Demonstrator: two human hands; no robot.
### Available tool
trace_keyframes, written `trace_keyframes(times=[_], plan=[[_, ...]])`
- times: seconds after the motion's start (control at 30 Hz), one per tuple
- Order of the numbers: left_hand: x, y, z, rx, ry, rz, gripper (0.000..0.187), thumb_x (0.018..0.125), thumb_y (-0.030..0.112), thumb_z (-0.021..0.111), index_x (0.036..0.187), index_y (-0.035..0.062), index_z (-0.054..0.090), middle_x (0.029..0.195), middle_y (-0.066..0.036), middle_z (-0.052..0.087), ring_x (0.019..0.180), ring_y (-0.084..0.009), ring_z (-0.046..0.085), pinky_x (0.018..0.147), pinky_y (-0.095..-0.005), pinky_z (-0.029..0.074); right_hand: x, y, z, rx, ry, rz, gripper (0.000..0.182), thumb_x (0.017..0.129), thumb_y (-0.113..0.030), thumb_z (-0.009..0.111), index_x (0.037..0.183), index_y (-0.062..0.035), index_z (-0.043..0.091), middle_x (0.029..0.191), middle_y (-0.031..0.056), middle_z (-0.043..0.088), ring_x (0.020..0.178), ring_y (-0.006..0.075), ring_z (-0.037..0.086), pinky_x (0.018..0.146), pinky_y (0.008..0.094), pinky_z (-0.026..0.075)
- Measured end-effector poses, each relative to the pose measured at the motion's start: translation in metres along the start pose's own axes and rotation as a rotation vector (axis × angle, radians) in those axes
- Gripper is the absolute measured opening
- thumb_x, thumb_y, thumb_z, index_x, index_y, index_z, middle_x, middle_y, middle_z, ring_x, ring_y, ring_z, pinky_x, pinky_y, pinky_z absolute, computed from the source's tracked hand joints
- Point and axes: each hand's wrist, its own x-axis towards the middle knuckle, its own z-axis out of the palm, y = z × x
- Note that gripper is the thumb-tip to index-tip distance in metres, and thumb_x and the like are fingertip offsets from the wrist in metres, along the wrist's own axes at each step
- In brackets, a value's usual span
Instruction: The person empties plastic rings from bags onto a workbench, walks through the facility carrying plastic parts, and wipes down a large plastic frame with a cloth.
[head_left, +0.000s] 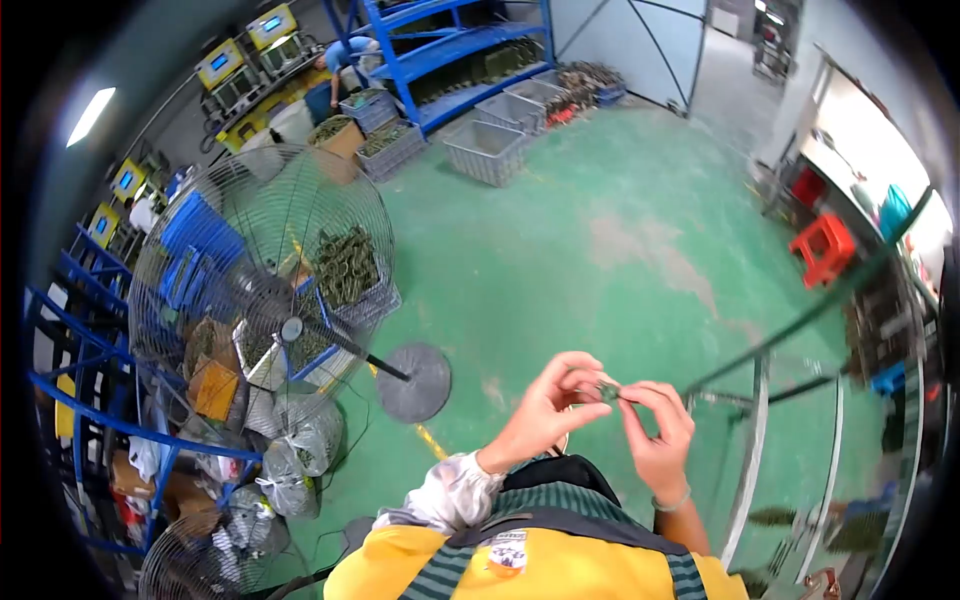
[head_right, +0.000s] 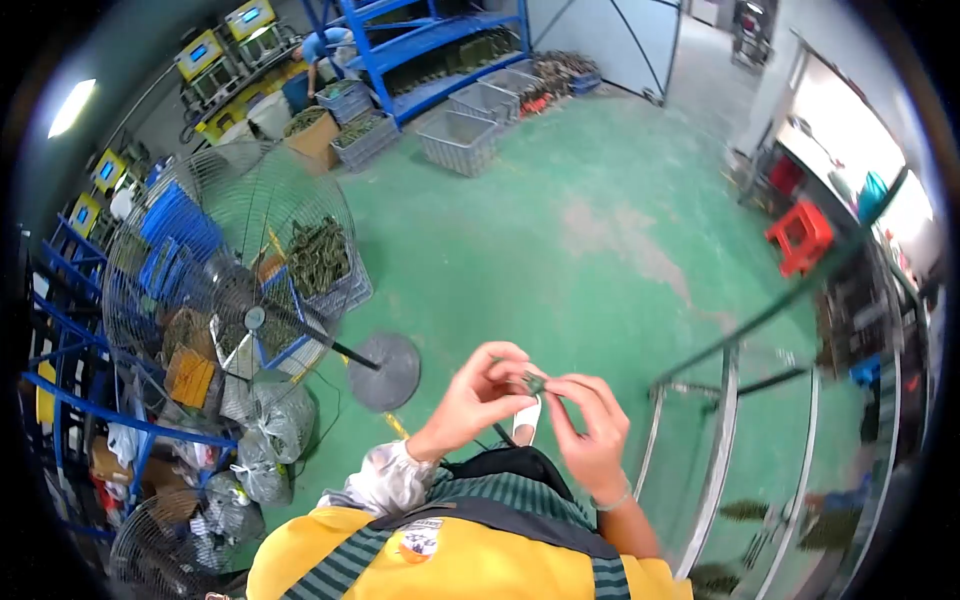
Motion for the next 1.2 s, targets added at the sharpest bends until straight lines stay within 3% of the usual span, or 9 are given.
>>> trace_keyframes(times=[0.1, 0.2, 0.37, 0.57, 0.73, 0.87, 0.97, 1.07, 1.2], plan=[[0.111, 0.002, -0.031, 0.381, -0.08, 0.11, 0.039, 0.087, 0.007, 0.076, 0.123, 0.003, 0.062, 0.114, -0.004, 0.065, 0.1, -0.0126, 0.06, 0.094, -0.0307, 0.05, 0.077, 0.062, 0.01, 0.045, 0.037, 0.125, 0.023, 0.08, 0.013, 0.07, 0.1, 0.0013, 0.068, 0.098, 0.0117, 0.065, 0.086, 0.0191, 0.067, 0.073, 0.03, 0.056], [0.215, 0.014, -0.04, 0.454, -0.235, 0.141, 0.033, 0.087, 0.009, 0.076, 0.118, 0.0034, 0.065, 0.111, -0.005, 0.066, 0.099, -0.0153, 0.06, 0.092, -0.0326, 0.051, 0.142, 0.116, 0.003, 0.152, 0.089, 0.307, 0.019, 0.085, 0.013, 0.065, 0.099, 0.0016, 0.064, 0.094, 0.0074, 0.062, 0.086, 0.0134, 0.063, 0.076, 0.0263, 0.054], [0.364, 0.021, -0.063, 0.59, -0.234, 0.294, 0.033, 0.086, 0.005, 0.074, 0.117, 0.0012, 0.065, 0.111, -0.01, 0.065, 0.097, -0.0227, 0.063, 0.088, -0.0347, 0.053, 0.258, 0.217, 0.009, 0.346, 0.124, 0.507, 0.017, 0.087, 0.012, 0.064, 0.101, 0.0012, 0.062, 0.096, 0.0041, 0.062, 0.089, 0.0107, 0.063, 0.078, 0.0246, 0.053], [0.516, 0.058, -0.137, 0.571, 0.054, 0.309, 0.032, 0.087, 0.002, 0.073, 0.118, 0.0028, 0.067, 0.113, -0.008, 0.065, 0.096, -0.0169, 0.064, 0.086, -0.0306, 0.054, 0.44, 0.334, 0.069, 0.527, -0.099, 0.423, 0.012, 0.089, 0.009, 0.065, 0.099, 0.0015, 0.063, 0.098, 0.0059, 0.068, 0.088, 0.0098, 0.065, 0.078, 0.0243, 0.054], [0.581, 0.118, -0.219, 0.775, 0.39, 0.369, 0.035, 0.084, -0.002, 0.074, 0.119, 0.0008, 0.066, 0.113, -0.009, 0.063, 0.101, -0.0175, 0.063, 0.088, -0.0311, 0.054, 0.596, 0.379, 0.168, 0.741, -0.583, 0.486, 0.008, 0.09, 0.002, 0.069, 0.098, 0.0033, 0.067, 0.091, 0.0073, 0.072, 0.083, 0.0124, 0.069, 0.073, 0.0258, 0.057], [0.61, 0.133, -0.304, 0.496, 0.663, 0.371, 0.034, 0.086, -0.004, 0.073, 0.119, -0.0006, 0.065, 0.112, -0.006, 0.061, 0.104, -0.0152, 0.06, 0.092, -0.0297, 0.051, 0.678, 0.398, 0.272, 0.811, -0.837, 0.305, 0.01, 0.091, -0.002, 0.071, 0.099, 0.0026, 0.068, 0.093, 0.0065, 0.072, 0.085, 0.01, 0.068, 0.072, 0.0252, 0.057], [0.645, 0.145, -0.382, 0.333, 0.781, 0.405, 0.03, 0.089, -0.005, 0.07, 0.117, -0.0004, 0.062, 0.106, -0.003, 0.059, 0.099, -0.0119, 0.058, 0.09, -0.0276, 0.051, 0.731, 0.415, 0.35, 0.745, -0.821, 0.029, 0.014, 0.089, -0.001, 0.072, 0.102, 0.0011, 0.069, 0.093, 0.009, 0.071, 0.084, 0.0164, 0.07, 0.072, 0.0275, 0.056], [0.69, 0.176, -0.47, 0.206, 0.787, 0.343, 0.028, 0.091, -0.004, 0.069, 0.117, -0.0007, 0.061, 0.102, -0.001, 0.059, 0.096, -0.0103, 0.058, 0.089, -0.0265, 0.05, 0.786, 0.428, 0.423, 0.692, -0.773, -0.07, 0.015, 0.088, 0.0, 0.071, 0.103, 0.0002, 0.069, 0.093, 0.0103, 0.07, 0.084, 0.0204, 0.07, 0.072, 0.03, 0.056], [0.753, 0.229, -0.564, 0.231, 0.637, 0.328, 0.026, 0.092, -0.002, 0.068, 0.117, -0.0011, 0.061, 0.101, -0.001, 0.059, 0.096, -0.0093, 0.058, 0.089, -0.0258, 0.05, 0.862, 0.448, 0.499, 0.521, -0.716, -0.198, 0.018, 0.087, 0.002, 0.072, 0.104, 0.0, 0.068, 0.097, 0.0117, 0.069, 0.081, 0.022, 0.069, 0.071, 0.0324, 0.056]])
